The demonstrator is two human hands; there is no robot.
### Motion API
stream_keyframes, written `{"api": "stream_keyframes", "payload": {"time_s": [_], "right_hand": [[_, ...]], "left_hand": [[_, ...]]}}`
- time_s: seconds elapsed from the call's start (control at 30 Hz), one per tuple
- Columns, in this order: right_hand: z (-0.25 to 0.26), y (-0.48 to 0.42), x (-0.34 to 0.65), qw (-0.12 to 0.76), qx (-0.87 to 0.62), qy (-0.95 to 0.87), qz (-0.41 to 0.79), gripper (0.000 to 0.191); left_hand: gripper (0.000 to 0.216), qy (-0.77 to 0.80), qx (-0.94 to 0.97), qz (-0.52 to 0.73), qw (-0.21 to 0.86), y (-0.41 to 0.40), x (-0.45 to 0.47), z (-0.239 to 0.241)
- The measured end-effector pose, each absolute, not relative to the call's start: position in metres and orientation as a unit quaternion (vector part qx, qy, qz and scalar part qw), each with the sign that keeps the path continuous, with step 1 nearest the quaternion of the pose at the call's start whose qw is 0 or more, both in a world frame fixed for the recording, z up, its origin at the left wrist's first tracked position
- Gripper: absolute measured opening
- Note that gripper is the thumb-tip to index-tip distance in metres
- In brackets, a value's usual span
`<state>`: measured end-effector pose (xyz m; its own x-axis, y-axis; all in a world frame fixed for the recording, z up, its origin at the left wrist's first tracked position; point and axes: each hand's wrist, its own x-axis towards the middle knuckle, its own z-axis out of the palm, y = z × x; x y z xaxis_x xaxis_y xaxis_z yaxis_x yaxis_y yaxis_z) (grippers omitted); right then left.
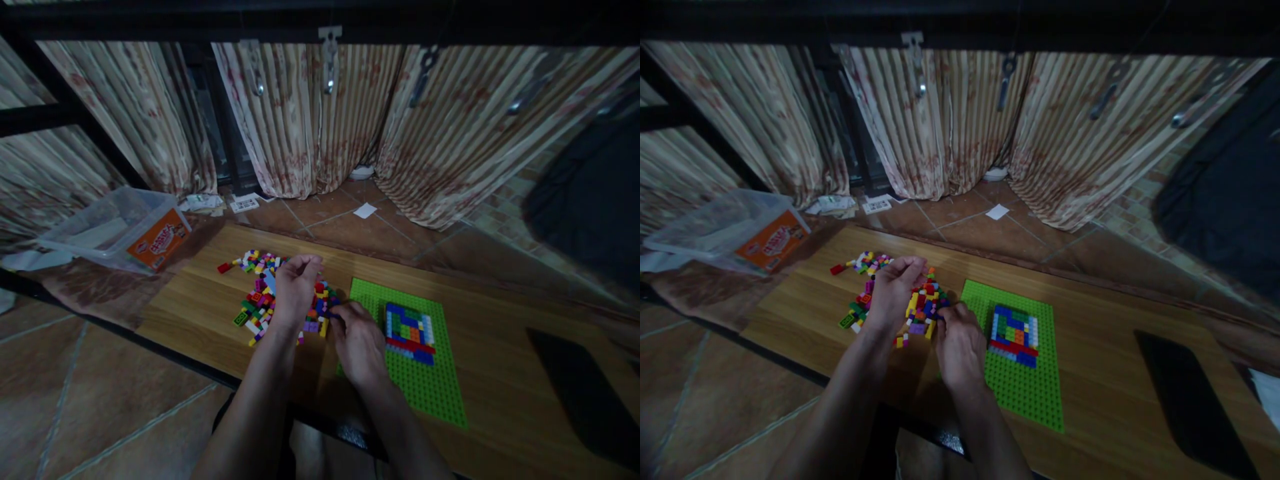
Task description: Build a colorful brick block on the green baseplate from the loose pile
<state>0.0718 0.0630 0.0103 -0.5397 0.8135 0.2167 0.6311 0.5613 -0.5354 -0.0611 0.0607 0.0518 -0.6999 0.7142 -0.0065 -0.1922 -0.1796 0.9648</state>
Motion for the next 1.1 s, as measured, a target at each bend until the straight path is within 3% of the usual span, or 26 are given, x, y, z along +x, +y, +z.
{"api": "stream_keyframes", "payload": {"time_s": [0.33, 0.67, 1.1], "right_hand": [[0.010, 0.062, 0.076, 0.281, -0.417, -0.826, 0.255, 0.028], [0.030, 0.061, 0.090, 0.356, -0.449, -0.771, 0.276, 0.023], [0.032, 0.072, 0.110, 0.384, -0.459, -0.746, 0.291, 0.020]], "left_hand": [[0.021, 0.590, 0.249, 0.703, 0.311, 0.061, -0.061, 0.049], [0.018, 0.588, 0.442, 0.518, 0.436, 0.054, -0.046, 0.046], [0.017, 0.512, 0.429, 0.526, 0.527, 0.058, -0.037, 0.041]]}}
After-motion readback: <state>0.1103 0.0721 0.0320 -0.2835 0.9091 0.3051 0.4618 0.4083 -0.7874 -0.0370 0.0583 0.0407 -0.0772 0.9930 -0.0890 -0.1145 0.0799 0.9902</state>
